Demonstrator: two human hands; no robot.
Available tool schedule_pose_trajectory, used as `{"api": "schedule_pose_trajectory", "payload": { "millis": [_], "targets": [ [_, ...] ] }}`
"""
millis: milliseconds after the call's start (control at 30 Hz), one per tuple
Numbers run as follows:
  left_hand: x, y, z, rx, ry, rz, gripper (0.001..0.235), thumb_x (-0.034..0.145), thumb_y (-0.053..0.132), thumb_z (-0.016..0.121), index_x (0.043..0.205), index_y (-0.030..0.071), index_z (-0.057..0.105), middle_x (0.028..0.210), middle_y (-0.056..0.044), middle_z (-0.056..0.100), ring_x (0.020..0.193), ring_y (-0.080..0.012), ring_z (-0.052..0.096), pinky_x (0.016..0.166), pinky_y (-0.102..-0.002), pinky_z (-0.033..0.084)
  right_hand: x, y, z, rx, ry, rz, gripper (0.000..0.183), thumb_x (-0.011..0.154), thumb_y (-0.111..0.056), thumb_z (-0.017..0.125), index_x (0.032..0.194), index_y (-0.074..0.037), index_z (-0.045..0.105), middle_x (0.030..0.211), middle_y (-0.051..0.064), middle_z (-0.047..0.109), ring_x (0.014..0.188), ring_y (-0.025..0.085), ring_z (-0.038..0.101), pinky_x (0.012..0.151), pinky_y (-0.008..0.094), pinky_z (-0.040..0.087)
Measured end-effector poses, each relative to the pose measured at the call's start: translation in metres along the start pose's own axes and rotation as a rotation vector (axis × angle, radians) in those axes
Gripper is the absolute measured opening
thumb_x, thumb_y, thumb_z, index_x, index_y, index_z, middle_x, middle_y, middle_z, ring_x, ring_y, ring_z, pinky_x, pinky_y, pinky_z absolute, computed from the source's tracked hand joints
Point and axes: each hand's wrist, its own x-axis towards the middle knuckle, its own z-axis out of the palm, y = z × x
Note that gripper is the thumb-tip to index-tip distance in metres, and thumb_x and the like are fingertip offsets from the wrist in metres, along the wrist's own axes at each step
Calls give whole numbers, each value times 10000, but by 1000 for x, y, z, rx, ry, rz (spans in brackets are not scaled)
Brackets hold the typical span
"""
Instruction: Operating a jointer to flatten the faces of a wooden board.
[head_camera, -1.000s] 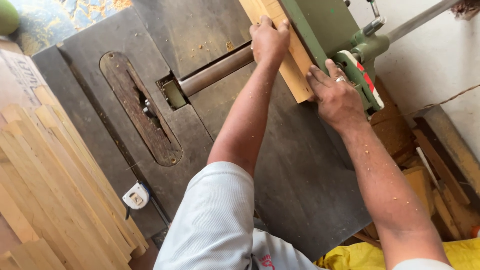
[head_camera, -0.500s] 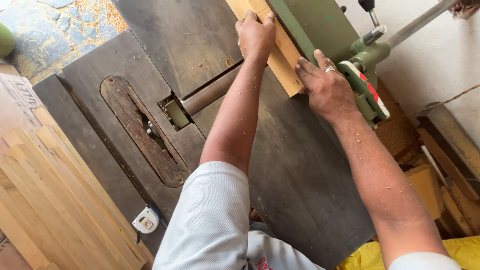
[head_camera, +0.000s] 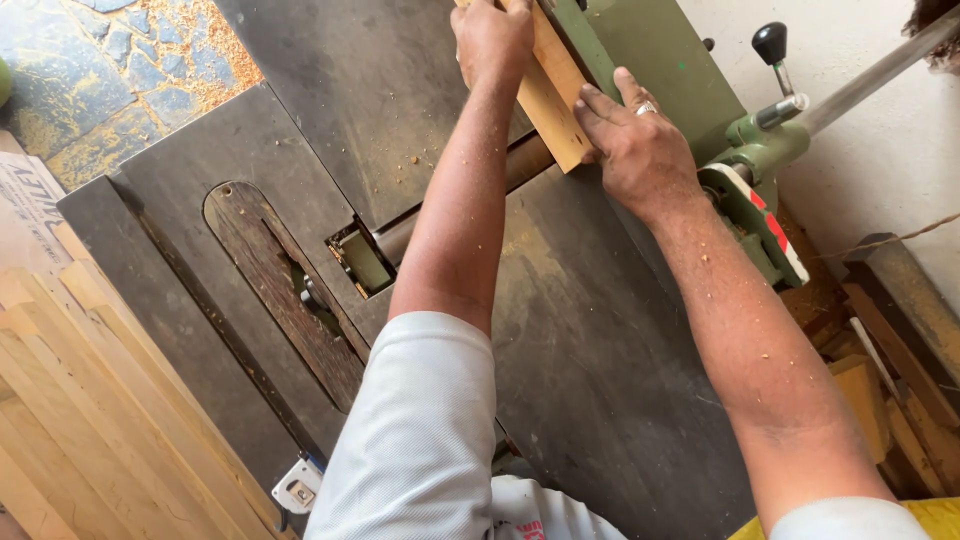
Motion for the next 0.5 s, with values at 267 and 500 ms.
{"api": "schedule_pose_trajectory", "payload": {
  "millis": [267,500],
  "targets": [
    [45,5,-12,-27,-2,-37,592,823,506,636,1240,86,645,1410,-127,541,1125,-370,677,920,-473,572,45,-1,15,0,-6,9,442,918,-184,764,1349,-102,708,1468,46,637,1422,381,487,1143,468,445],
    [101,34,-31,97,17,-103,831,764,657,676,1351,80,557,1338,-159,622,1180,-363,655,956,-491,557,99,8,39,-64,48,-44,433,928,-204,764,1351,-124,714,1457,31,644,1405,389,500,1157,497,447]
  ]
}}
